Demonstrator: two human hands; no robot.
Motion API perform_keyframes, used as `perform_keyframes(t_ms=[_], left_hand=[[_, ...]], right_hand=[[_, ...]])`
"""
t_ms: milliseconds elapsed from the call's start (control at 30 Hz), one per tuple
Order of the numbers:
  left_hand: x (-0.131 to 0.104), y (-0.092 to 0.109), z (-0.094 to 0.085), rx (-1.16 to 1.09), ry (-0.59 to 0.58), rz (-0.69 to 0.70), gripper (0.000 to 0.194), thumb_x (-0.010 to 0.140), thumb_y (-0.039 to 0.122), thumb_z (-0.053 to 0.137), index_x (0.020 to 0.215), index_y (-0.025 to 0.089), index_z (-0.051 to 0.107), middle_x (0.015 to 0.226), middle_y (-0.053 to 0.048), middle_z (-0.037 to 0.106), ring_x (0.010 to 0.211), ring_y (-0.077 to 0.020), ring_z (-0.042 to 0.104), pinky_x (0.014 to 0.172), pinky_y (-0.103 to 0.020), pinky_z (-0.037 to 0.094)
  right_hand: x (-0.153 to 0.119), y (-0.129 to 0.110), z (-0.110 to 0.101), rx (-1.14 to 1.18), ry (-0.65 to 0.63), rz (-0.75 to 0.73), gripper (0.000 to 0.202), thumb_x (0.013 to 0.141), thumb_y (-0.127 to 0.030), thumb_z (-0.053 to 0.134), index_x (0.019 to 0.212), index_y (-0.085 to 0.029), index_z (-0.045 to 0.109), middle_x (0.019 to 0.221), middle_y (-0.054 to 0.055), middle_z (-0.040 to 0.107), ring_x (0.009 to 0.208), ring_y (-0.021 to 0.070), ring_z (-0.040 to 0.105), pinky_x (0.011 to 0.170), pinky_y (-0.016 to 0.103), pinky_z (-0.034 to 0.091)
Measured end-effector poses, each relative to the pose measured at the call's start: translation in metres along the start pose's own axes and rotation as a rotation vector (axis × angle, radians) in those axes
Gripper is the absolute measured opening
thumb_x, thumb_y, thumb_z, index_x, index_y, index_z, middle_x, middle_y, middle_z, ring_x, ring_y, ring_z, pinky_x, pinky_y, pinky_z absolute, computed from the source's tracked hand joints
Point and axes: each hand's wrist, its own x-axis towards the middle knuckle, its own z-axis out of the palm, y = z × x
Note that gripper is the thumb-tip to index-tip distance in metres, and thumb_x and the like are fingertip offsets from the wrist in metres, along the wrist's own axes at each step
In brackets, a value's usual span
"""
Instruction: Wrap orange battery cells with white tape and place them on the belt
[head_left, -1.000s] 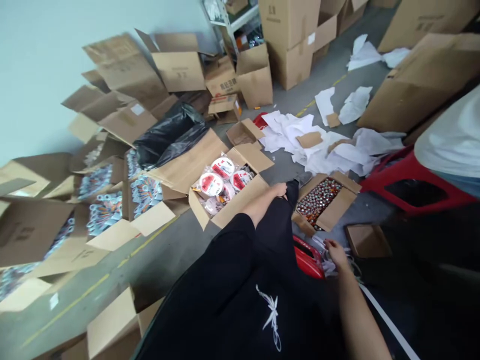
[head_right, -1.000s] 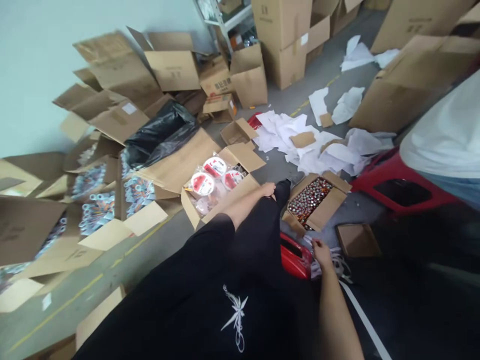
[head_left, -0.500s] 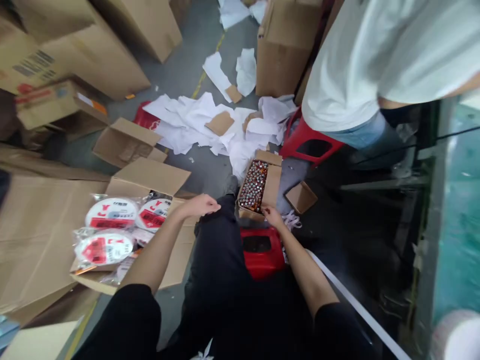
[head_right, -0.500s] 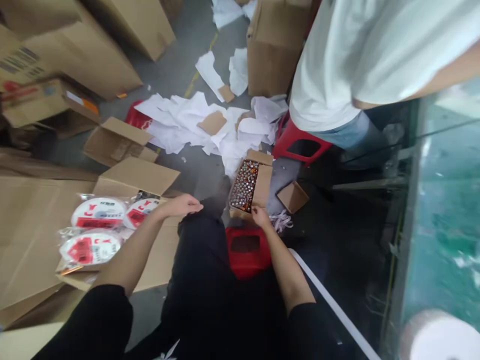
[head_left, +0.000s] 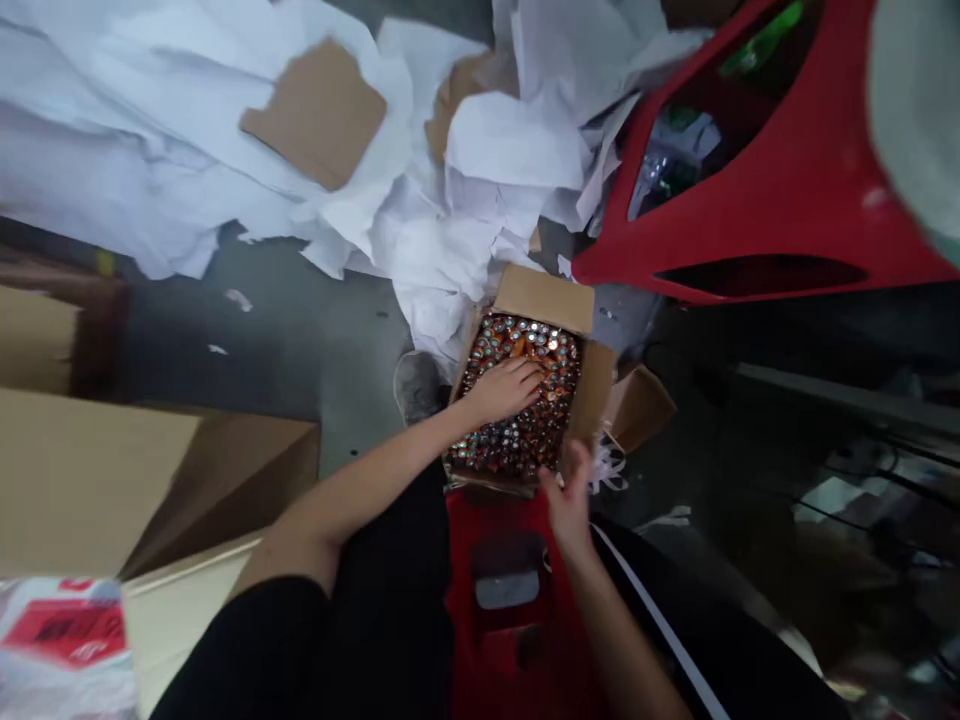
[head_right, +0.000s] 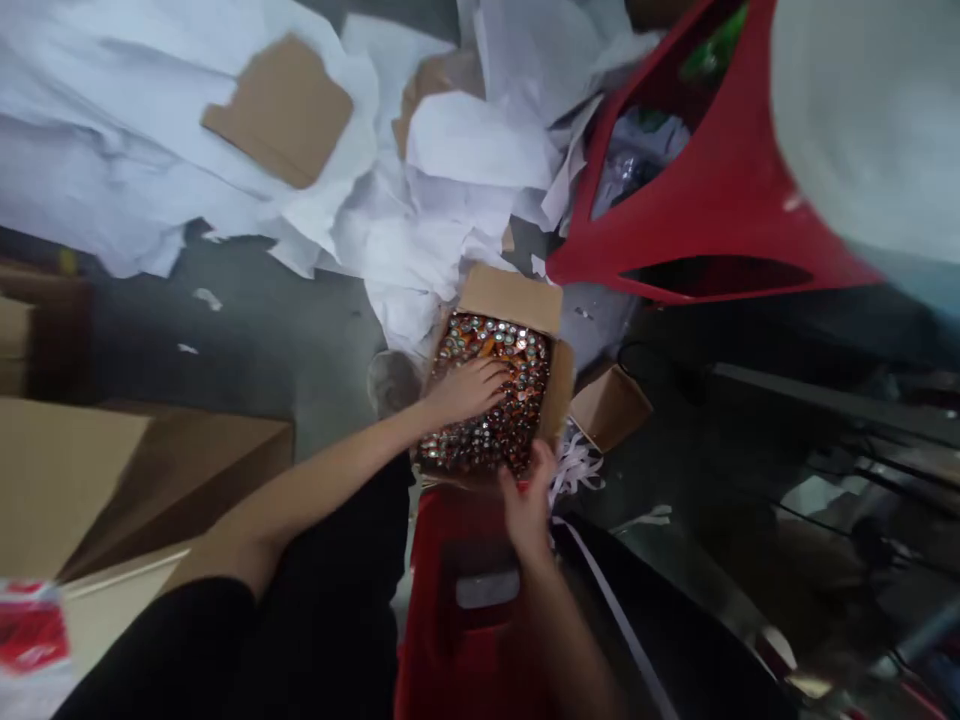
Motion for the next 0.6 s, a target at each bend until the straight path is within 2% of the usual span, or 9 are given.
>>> perform_keyframes(t_ms=[67,167,200,267,333,367,467,533,600], left_hand=[[-0.003,0.0,0.021,0.089,0.023,0.062,0.05,0.106,0.036,0.055,0.151,0.013,0.055,0.163,-0.016,0.048,0.155,-0.0313,0.038,0.131,-0.049,0.028],[-0.004,-0.004,0.033,0.194,0.028,0.11,0.059,0.105,0.042,0.056,0.157,0.013,0.05,0.169,-0.013,0.04,0.159,-0.0363,0.031,0.132,-0.052,0.026],[-0.002,-0.006,0.032,0.208,0.022,0.116,0.06,0.105,0.044,0.056,0.156,0.014,0.051,0.168,-0.011,0.043,0.158,-0.0382,0.031,0.131,-0.053,0.027],[0.005,-0.01,0.027,0.239,0.03,0.112,0.056,0.105,0.046,0.057,0.153,0.016,0.056,0.164,-0.008,0.049,0.154,-0.0411,0.036,0.13,-0.058,0.028],[0.013,-0.014,0.018,0.272,0.046,0.116,0.049,0.106,0.043,0.055,0.148,0.021,0.061,0.16,-0.005,0.055,0.147,-0.0409,0.044,0.127,-0.061,0.032],[0.016,-0.016,0.015,0.285,0.055,0.12,0.044,0.107,0.041,0.054,0.146,0.022,0.063,0.158,-0.005,0.056,0.144,-0.0395,0.048,0.125,-0.061,0.034],[0.019,-0.017,0.011,0.312,0.061,0.133,0.039,0.108,0.029,0.047,0.142,0.022,0.065,0.156,-0.006,0.058,0.137,-0.0352,0.054,0.118,-0.058,0.043],[0.012,-0.014,0.014,0.333,0.069,0.115,0.041,0.107,0.022,0.044,0.142,0.019,0.065,0.157,-0.008,0.057,0.138,-0.0347,0.054,0.12,-0.058,0.042],[0.003,-0.011,0.019,0.34,0.081,0.083,0.042,0.106,0.022,0.046,0.143,0.016,0.064,0.16,-0.011,0.054,0.142,-0.0355,0.051,0.124,-0.059,0.037]], right_hand=[[0.014,0.014,-0.027,-0.172,0.179,-0.075,0.079,0.091,-0.06,0.062,0.156,-0.022,0.039,0.162,0.016,0.041,0.152,0.0315,0.038,0.127,0.05,0.034],[0.062,0.031,-0.047,-0.29,0.253,-0.038,0.068,0.099,-0.059,0.04,0.153,-0.018,0.043,0.151,0.02,0.052,0.143,0.0311,0.05,0.119,0.049,0.044],[0.077,0.033,-0.048,-0.304,0.256,-0.026,0.065,0.101,-0.056,0.036,0.152,-0.018,0.044,0.148,0.02,0.054,0.141,0.031,0.052,0.118,0.049,0.045],[0.097,0.027,-0.042,-0.337,0.298,-0.052,0.062,0.1,-0.055,0.039,0.15,-0.018,0.048,0.149,0.019,0.052,0.144,0.0323,0.048,0.12,0.053,0.042],[0.105,0.008,-0.031,-0.403,0.321,-0.223,0.06,0.099,-0.053,0.049,0.146,-0.017,0.051,0.154,0.021,0.045,0.15,0.034,0.039,0.125,0.057,0.034],[0.106,-0.005,-0.025,-0.455,0.28,-0.356,0.055,0.099,-0.049,0.052,0.144,-0.017,0.053,0.155,0.021,0.044,0.151,0.0337,0.037,0.126,0.057,0.032],[0.113,-0.044,-0.005,-0.669,0.006,-0.714,0.048,0.103,-0.032,0.049,0.149,-0.017,0.051,0.156,0.019,0.048,0.151,0.0312,0.038,0.126,0.056,0.033],[0.124,-0.063,0.005,-0.808,-0.112,-0.779,0.059,0.102,-0.027,0.052,0.158,-0.014,0.041,0.162,0.019,0.043,0.155,0.0322,0.032,0.128,0.058,0.028],[0.138,-0.074,0.009,-0.915,-0.142,-0.784,0.07,0.098,-0.029,0.059,0.162,-0.01,0.036,0.166,0.02,0.038,0.156,0.0356,0.027,0.129,0.061,0.021]])
